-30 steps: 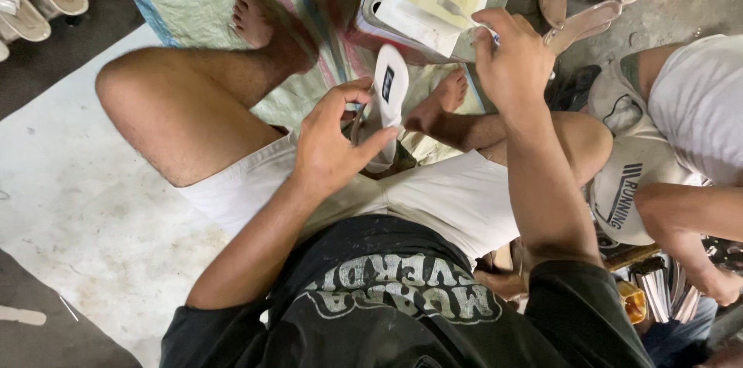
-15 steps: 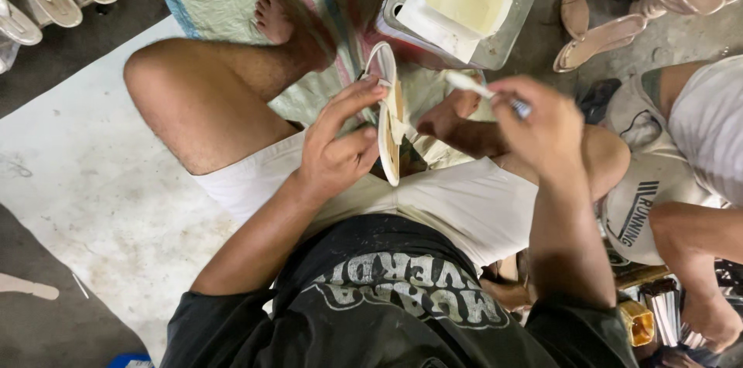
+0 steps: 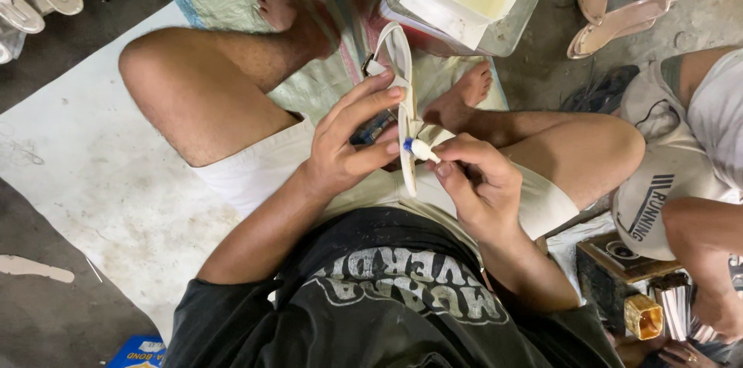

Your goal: The person sits on a mat and uses a toothbrush to apply white paint to the straps of beige flip-flops. They repeatedly dip the brush into a container of paint and carefully coat the straps, then place the finished sandals on a nearby rack.

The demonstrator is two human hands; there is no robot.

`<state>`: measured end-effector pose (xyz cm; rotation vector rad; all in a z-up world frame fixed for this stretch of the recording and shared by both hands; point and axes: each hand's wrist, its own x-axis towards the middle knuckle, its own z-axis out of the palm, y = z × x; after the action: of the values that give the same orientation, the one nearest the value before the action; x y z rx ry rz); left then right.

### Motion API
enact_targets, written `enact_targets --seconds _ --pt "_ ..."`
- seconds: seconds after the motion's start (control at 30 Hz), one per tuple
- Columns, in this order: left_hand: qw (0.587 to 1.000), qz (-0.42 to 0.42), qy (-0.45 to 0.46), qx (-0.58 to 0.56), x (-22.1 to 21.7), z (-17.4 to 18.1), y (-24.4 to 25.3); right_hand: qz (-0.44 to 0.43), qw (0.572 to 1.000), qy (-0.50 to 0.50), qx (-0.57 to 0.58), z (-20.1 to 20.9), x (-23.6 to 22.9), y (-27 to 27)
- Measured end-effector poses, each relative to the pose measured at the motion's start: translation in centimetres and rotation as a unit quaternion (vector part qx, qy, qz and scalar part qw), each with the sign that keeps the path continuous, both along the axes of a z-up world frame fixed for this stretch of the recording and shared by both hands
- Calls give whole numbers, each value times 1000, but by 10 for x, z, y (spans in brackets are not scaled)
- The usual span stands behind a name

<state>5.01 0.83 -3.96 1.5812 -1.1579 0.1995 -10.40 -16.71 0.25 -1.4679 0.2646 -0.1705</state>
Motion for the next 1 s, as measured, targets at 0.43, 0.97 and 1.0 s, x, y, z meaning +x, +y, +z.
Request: enact_targets --seconds 0.43,0.97,1.0 --pt "988 -7 154 12 -14 9 -4 7 994 -81 -78 -3 2 -10" --pt "901 -191 385 58 -13 35 9 -113 981 -78 -140 -1 40 -25" --pt "894 -194 398 61 -13 37 10 -104 980 -87 -149 0 39 -26"
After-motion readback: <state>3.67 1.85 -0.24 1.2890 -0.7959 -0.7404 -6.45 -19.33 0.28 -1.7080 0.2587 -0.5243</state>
